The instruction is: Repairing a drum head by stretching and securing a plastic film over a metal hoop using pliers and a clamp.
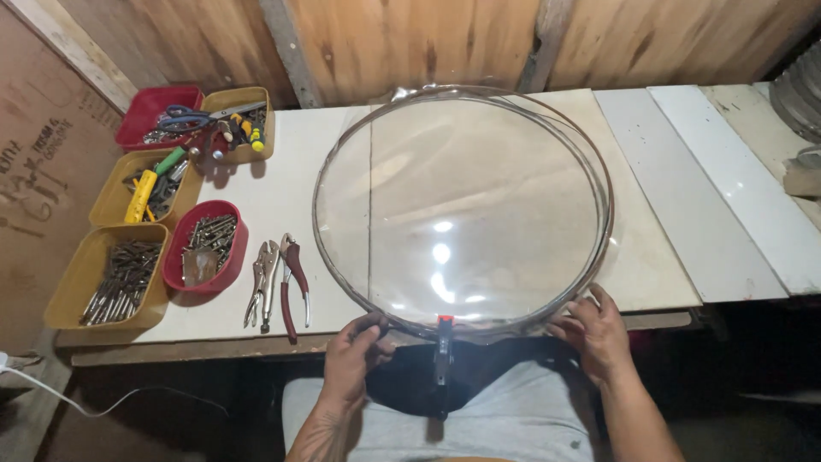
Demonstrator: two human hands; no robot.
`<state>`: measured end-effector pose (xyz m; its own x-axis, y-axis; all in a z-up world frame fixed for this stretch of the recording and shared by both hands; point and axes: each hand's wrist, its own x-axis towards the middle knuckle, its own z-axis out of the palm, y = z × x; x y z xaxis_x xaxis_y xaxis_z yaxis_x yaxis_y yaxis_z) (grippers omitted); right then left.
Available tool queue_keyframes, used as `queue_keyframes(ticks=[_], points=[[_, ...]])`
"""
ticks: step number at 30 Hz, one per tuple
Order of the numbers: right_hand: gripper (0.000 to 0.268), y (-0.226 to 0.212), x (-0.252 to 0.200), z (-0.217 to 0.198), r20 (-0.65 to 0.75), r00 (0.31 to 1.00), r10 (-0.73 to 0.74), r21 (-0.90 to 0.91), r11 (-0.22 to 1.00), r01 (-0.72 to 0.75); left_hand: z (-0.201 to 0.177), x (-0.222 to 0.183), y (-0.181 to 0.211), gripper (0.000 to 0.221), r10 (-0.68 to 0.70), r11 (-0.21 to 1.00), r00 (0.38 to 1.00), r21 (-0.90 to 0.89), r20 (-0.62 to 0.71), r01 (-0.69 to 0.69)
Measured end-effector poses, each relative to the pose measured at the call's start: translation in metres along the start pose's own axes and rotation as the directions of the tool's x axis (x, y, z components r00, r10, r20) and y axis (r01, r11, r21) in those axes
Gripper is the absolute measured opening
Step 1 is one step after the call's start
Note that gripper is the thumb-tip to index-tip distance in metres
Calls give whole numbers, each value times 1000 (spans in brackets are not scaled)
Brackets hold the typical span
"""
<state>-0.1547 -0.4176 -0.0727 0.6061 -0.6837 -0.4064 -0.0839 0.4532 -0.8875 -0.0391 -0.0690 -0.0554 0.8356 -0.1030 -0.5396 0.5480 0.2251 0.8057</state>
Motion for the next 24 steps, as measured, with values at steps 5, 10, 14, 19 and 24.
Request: queue_keyframes(ticks=[5,10,14,19,24], points=[[66,17,18,-24,-24,994,-107,-75,992,105,-10,6,-11,22,59,993,997,100,-39,-55],[39,50,19,-50,-1,998,-68,-171,983,67,-21,4,-39,18,13,965,1000,263,-18,-8],[40,27,-68,7,367,860,355,93,906,-413,-26,4,-84,51,-243,927,958,327,151,184],[52,48,-60,18,240,878,415,-180,907,-380,22,-63,-33,48,-479,866,831,306,283,396],[37,68,-50,13,311,891,330,-90,944,-318,29,-51,-57,30,-430,901,796,147,425,408]])
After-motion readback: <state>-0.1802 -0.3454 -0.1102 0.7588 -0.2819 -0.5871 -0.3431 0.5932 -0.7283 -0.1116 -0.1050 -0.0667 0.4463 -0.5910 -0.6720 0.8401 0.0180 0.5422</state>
